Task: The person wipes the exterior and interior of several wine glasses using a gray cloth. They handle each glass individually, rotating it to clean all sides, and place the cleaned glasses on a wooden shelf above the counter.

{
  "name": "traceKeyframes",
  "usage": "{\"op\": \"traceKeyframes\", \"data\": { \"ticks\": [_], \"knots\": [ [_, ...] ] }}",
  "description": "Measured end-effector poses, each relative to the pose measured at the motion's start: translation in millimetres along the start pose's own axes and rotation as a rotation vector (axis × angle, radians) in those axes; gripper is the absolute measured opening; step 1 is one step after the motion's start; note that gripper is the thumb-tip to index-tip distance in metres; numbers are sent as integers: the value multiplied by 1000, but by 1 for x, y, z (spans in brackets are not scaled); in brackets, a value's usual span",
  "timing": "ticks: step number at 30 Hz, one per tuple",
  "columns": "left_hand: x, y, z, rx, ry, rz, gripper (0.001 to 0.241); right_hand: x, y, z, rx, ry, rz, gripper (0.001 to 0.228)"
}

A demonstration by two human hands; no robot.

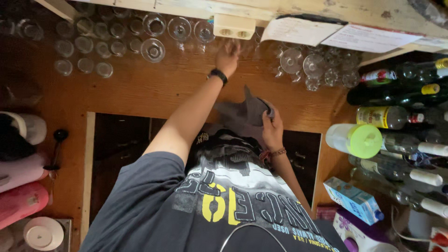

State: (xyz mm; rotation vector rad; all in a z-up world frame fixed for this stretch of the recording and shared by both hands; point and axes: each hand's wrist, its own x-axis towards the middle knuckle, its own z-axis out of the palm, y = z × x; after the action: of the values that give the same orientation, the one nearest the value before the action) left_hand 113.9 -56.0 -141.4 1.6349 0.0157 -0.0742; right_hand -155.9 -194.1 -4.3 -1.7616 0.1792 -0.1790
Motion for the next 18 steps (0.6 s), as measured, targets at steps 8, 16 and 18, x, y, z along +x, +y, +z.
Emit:
{"op": "traceKeyframes", "data": {
  "ticks": [8,16,18],
  "knots": [
    [-111,21,-33,472,-190,483,39,17,-35,18,-112,160,-155,49],
    [-168,71,-53,575,-331,327,40,42,-60,53,-714,-132,-482,60],
    [-174,67,-66,513,-329,338,32,39,-59,58,-757,-113,-571,54]
  ]
}}
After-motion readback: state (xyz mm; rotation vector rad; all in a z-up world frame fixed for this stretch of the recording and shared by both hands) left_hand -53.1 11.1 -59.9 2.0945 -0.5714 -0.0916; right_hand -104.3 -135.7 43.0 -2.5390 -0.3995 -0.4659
